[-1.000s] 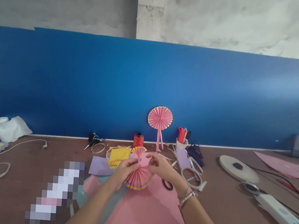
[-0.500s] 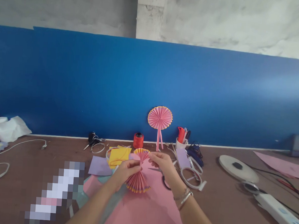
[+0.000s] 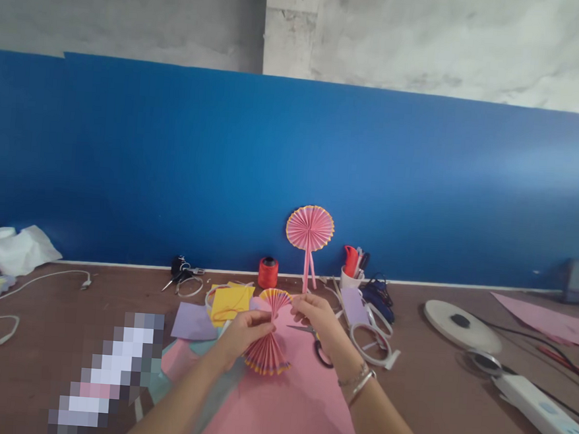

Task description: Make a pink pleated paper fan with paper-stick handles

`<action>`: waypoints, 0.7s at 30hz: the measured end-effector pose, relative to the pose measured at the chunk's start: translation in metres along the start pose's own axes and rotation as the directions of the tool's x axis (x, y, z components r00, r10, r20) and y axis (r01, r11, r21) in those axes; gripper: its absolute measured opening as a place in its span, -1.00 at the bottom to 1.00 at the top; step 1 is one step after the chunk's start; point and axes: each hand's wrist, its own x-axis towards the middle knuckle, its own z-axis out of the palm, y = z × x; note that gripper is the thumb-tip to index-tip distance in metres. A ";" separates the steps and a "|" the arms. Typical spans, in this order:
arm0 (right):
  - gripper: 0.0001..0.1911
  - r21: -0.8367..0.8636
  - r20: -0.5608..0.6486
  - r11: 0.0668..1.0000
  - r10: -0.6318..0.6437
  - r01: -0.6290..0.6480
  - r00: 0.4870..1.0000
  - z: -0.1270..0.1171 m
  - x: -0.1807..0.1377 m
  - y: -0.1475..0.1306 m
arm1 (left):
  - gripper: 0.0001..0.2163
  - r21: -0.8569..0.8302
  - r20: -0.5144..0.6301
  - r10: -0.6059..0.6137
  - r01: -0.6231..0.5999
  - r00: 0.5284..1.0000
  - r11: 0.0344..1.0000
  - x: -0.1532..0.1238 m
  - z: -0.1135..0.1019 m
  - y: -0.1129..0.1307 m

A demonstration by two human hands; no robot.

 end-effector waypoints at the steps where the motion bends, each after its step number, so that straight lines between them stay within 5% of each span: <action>1: -0.88 -0.003 -0.005 1.000 0.002 -0.002 1.000 0.001 0.000 -0.001 | -0.68 0.003 0.000 0.000 0.000 1.000 1.000 0.000 0.000 0.000; 15: -0.93 -0.065 0.018 0.997 0.044 -0.043 0.999 0.010 0.001 0.003 | -0.65 -0.202 -0.289 0.069 -0.131 0.955 0.971 0.005 -0.002 0.003; 21: -0.92 -0.077 0.057 0.995 0.067 -0.062 0.996 0.012 0.004 0.011 | -0.62 -0.238 -0.315 0.065 -0.145 0.947 0.960 0.004 -0.002 0.002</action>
